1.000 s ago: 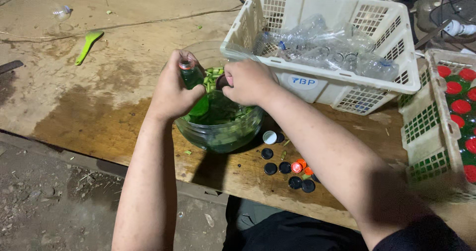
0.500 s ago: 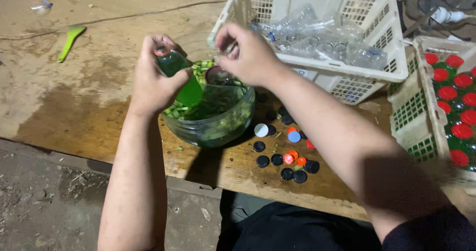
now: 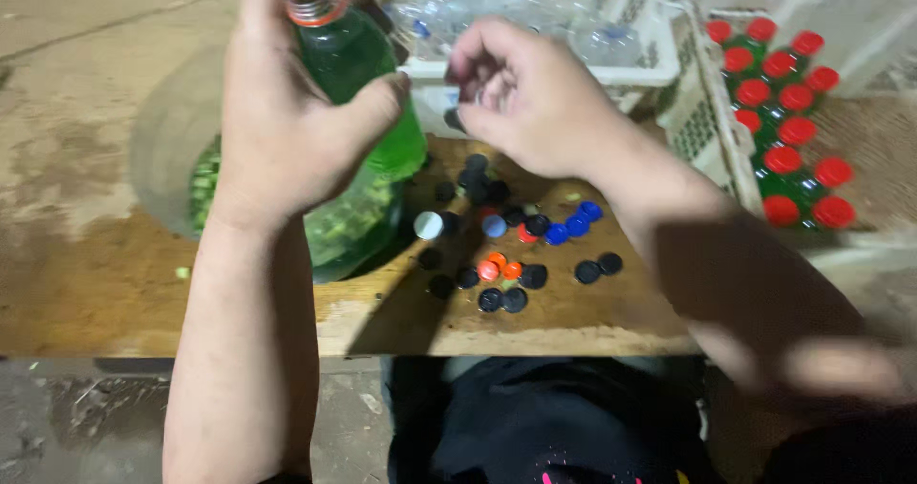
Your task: The person fills clear plastic bottles with chopped green vegetables and liquid from a large container using a pink funnel. After filling, they screw on red caps and place the bottles into a white crate. The process is repeated for multiple bottles.
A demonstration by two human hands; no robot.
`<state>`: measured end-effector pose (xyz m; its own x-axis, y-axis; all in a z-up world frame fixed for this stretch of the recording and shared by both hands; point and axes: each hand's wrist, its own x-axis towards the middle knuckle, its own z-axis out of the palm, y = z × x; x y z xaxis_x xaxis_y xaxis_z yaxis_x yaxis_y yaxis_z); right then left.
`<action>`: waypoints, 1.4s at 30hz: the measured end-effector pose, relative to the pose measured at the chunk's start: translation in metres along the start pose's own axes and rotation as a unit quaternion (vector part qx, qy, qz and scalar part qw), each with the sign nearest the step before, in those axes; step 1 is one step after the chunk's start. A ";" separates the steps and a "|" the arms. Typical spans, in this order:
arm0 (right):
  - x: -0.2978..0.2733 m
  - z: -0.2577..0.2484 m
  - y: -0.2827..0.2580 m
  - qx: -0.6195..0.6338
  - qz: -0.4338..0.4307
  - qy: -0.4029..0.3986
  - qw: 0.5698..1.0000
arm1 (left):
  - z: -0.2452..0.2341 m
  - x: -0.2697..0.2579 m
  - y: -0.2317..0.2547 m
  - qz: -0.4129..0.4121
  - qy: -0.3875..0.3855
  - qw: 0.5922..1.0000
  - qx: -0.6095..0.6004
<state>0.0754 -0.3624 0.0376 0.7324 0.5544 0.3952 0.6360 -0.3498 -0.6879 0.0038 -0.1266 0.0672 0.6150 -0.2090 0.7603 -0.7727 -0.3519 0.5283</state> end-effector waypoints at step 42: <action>-0.103 0.073 0.075 -0.199 0.038 -0.172 0.964 | 0.127 -0.089 -0.017 -0.204 -0.048 0.975 -0.080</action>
<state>0.0299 -0.3907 -0.0990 0.7001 0.7095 0.0804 0.6769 -0.6236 -0.3910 -0.0179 -0.2183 -0.0571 0.8819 -0.1690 0.4401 -0.4710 -0.2788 0.8369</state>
